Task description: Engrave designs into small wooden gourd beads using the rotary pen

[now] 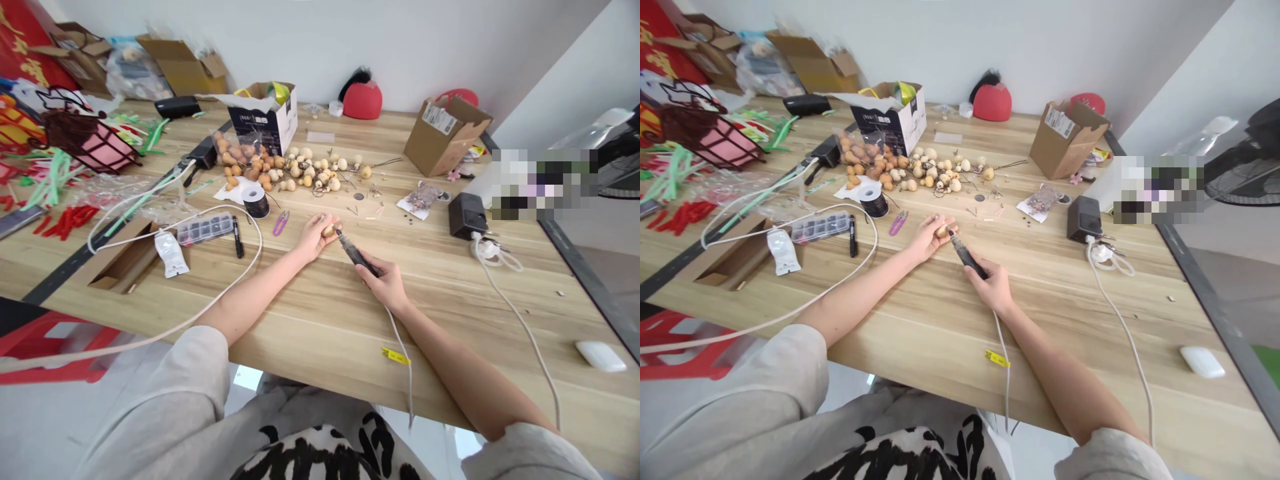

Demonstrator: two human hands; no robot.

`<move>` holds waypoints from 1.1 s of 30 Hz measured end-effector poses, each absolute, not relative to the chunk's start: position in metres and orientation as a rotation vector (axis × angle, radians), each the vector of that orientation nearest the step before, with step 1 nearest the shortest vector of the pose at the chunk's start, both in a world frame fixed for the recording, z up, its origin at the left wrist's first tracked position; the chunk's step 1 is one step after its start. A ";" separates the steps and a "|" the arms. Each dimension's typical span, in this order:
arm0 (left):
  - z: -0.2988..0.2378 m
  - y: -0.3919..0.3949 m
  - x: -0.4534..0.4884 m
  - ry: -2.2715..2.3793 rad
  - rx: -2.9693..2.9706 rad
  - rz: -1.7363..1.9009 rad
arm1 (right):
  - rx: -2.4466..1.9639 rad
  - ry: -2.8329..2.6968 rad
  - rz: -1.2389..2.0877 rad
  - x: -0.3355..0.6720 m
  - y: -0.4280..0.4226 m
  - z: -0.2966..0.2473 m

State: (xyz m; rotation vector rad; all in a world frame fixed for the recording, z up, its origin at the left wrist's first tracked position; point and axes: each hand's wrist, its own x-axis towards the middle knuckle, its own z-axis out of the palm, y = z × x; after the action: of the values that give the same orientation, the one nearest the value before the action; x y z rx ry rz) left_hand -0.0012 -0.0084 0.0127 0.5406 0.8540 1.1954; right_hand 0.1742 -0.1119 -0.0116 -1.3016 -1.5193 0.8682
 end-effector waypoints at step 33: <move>0.012 -0.008 -0.001 0.872 0.549 1.177 | -1.265 -1.577 0.885 0.174 -0.114 -0.007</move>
State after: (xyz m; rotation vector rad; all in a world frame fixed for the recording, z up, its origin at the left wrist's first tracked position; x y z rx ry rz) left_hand -0.0010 -0.0077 0.0125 0.5494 0.8724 1.1774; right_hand 0.1735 -0.1136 -0.0071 -1.2652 -1.5768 0.8852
